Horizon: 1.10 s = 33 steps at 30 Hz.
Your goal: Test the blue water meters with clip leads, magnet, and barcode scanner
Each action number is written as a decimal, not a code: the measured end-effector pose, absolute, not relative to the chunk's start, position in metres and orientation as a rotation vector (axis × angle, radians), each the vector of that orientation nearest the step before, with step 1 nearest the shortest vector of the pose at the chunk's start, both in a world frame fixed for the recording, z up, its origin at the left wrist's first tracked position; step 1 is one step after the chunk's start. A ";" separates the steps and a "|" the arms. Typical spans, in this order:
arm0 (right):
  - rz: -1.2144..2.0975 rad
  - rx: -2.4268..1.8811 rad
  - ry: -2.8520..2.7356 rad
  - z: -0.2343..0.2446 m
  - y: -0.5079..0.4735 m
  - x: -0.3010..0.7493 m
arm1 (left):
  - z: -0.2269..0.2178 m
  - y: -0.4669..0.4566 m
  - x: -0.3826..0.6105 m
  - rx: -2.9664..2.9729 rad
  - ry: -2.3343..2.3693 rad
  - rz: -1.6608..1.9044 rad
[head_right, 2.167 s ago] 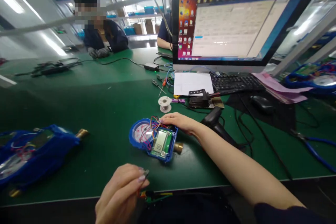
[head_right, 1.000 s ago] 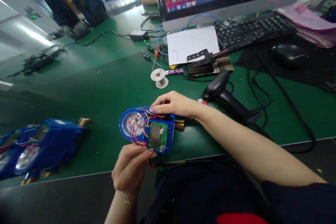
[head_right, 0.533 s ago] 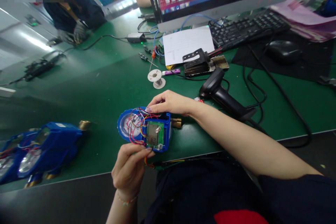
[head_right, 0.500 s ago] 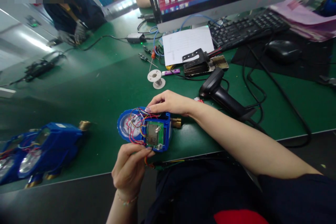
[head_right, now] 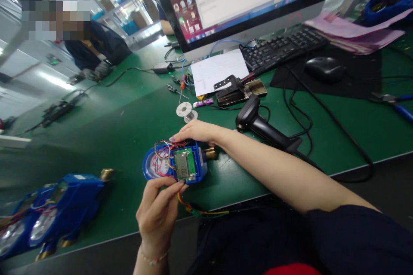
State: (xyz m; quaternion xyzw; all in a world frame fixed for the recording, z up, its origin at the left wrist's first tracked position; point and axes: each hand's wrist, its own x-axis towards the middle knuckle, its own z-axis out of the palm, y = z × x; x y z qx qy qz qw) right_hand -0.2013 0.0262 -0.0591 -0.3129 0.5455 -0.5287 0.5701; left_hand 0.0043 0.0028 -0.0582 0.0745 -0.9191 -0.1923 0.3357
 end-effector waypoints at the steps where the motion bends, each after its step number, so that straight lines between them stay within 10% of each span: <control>1: -1.251 -0.715 1.287 -0.060 0.024 -0.201 | -0.057 0.001 0.002 0.219 -2.398 -0.503; 13: -0.847 -1.237 2.438 -0.067 0.061 -0.229 | -0.059 -0.017 -0.018 0.304 -2.259 -0.669; 33: -0.296 -1.078 2.622 -0.093 -0.045 -0.256 | -0.070 -0.018 -0.017 0.508 -2.008 -0.900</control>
